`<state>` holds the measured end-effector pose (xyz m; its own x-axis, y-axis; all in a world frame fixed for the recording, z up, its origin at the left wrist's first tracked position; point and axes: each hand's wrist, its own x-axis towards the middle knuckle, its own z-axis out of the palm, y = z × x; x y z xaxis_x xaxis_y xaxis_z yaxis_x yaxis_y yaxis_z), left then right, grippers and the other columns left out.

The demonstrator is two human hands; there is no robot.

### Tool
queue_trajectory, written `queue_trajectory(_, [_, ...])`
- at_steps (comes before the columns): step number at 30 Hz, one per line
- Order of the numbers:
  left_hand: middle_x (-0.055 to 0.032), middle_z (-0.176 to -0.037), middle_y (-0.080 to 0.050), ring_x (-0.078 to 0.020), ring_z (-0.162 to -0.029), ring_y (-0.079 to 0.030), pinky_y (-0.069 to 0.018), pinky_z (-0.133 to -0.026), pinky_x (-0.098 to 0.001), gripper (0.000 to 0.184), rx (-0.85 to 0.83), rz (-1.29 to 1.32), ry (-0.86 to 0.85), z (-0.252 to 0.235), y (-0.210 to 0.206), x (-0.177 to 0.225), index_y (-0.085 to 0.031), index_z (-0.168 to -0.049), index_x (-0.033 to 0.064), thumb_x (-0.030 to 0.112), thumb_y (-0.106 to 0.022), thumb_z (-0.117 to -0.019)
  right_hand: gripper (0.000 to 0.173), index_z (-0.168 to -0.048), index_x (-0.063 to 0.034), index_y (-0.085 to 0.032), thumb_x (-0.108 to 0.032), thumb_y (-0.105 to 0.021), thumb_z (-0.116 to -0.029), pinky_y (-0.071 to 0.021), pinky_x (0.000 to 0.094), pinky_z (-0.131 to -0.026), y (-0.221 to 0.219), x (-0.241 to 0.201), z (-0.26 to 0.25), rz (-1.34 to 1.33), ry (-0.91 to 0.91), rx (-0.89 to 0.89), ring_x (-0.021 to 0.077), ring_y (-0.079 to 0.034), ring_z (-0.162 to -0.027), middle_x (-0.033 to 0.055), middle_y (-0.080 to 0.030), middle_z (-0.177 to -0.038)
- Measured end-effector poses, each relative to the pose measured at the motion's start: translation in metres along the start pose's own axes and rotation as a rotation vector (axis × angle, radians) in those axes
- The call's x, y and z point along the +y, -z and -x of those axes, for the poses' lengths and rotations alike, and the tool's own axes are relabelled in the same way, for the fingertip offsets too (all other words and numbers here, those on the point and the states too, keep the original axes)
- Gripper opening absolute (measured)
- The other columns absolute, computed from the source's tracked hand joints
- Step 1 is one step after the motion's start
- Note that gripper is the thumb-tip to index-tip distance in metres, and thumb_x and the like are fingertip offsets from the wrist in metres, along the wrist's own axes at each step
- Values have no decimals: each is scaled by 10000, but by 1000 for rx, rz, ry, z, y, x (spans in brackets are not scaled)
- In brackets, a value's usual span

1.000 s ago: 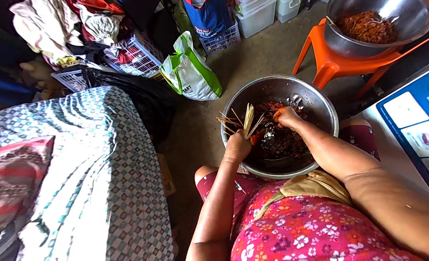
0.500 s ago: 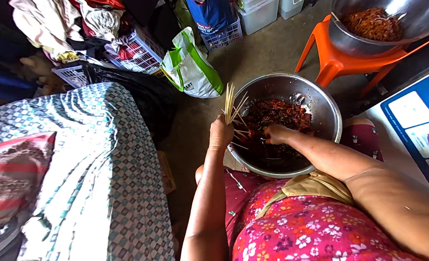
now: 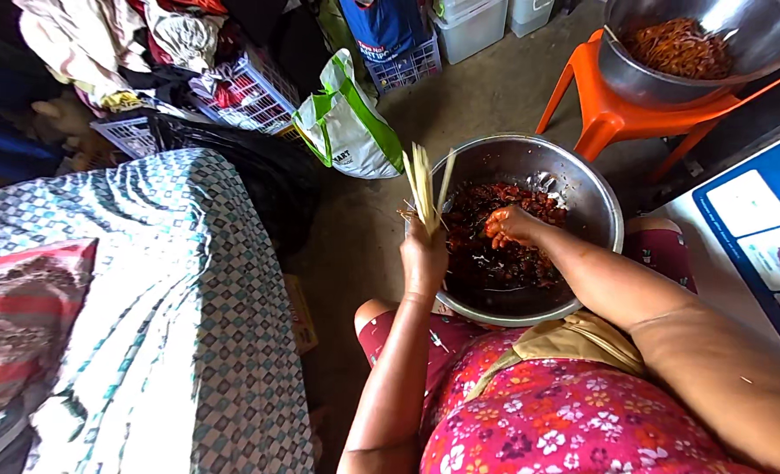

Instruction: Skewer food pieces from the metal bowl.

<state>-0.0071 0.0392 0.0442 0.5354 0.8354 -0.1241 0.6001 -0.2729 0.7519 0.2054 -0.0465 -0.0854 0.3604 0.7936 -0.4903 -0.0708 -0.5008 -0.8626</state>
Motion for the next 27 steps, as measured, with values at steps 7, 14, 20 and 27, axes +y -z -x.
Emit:
queue_trajectory(7, [-105,-822,-670,-204,-734,-667,-565,-753,-415,243,-160,74,94,13,-57,-22,-655,-1104,-3,217,-588,-1027,271,-1221,-20,-560,-162,-372,-1087,-608,408,-694,17,-22,8,-513,-128,45,241,-692,-742,112,-654,-943])
queue_trajectory(14, [-124,-888,-676,-225,-840,-661,-535,-812,-445,210,-139,41,66,15,-54,-20,-672,-1084,-2,167,-633,-965,349,-1170,-52,-552,-269,-284,-1119,-608,445,-753,18,-36,14,-694,-181,64,251,-701,-789,88,-647,-906])
queue_trajectory(20, [-117,-890,-669,-218,-839,-655,-530,-801,-431,208,-169,52,74,15,-54,-19,-658,-1081,-2,142,-659,-931,208,-1121,-29,-542,-198,-422,-1102,-612,381,-750,18,-36,15,-758,-151,171,208,-681,-755,85,-625,-882])
queue_trajectory(27, [-117,-890,-659,-228,-851,-650,-525,-803,-437,188,-203,-11,110,16,-52,-13,-647,-1062,10,143,-659,-929,202,-1252,-15,-498,-120,-454,-1085,-608,389,-789,17,-37,17,-727,-90,145,213,-681,-808,100,-617,-937])
